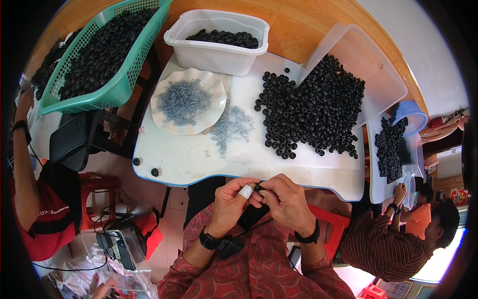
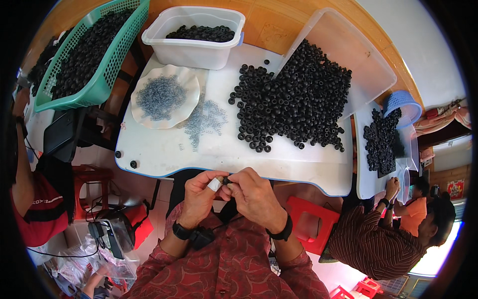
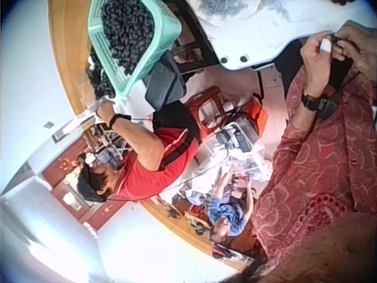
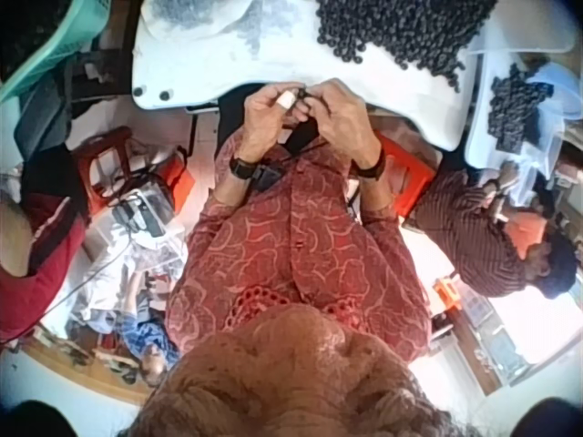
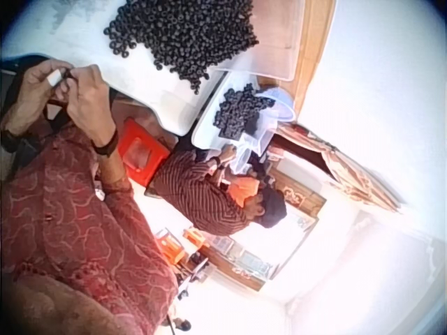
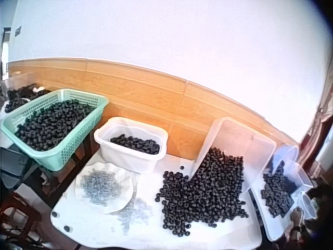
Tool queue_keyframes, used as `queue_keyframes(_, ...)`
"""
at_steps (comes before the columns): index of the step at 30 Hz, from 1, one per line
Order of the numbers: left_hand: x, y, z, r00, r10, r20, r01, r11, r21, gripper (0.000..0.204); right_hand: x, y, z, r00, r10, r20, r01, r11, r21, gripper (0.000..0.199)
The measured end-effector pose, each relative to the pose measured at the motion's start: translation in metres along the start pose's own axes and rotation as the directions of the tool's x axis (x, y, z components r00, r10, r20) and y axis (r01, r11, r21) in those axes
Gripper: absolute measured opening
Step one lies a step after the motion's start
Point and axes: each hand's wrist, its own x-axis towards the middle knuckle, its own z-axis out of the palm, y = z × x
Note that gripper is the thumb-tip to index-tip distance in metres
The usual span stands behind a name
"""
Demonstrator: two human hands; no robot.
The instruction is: Manually sorting and inspecting small black plastic components on a work table.
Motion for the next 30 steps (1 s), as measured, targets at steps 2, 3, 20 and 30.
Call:
queue_keyframes(2,-0.001,0.003,0.001,1.0,0.001,0.008,-0.002,0.995,0.101,0.023,0.001,-0.001,-0.001,1.0,0.001,0.028,-0.001,1.0,-0.016,0.016)
queue_keyframes(3,-0.001,0.004,0.003,1.0,0.0,0.009,-0.001,0.995,0.101,0.023,0.002,-0.001,-0.001,0.999,-0.007,0.045,0.009,0.999,-0.045,0.015)
queue_keyframes(20,0.002,-0.002,0.007,1.0,0.013,-0.025,-0.009,0.992,0.128,0.022,0.001,0.009,0.002,0.984,0.056,0.168,-0.044,0.996,-0.072,0.01)
queue_keyframes(30,0.003,0.0,0.01,1.0,-0.013,-0.004,0.014,0.982,0.187,0.023,-0.003,0.016,0.003,0.985,0.112,0.132,-0.126,0.988,0.095,0.008)
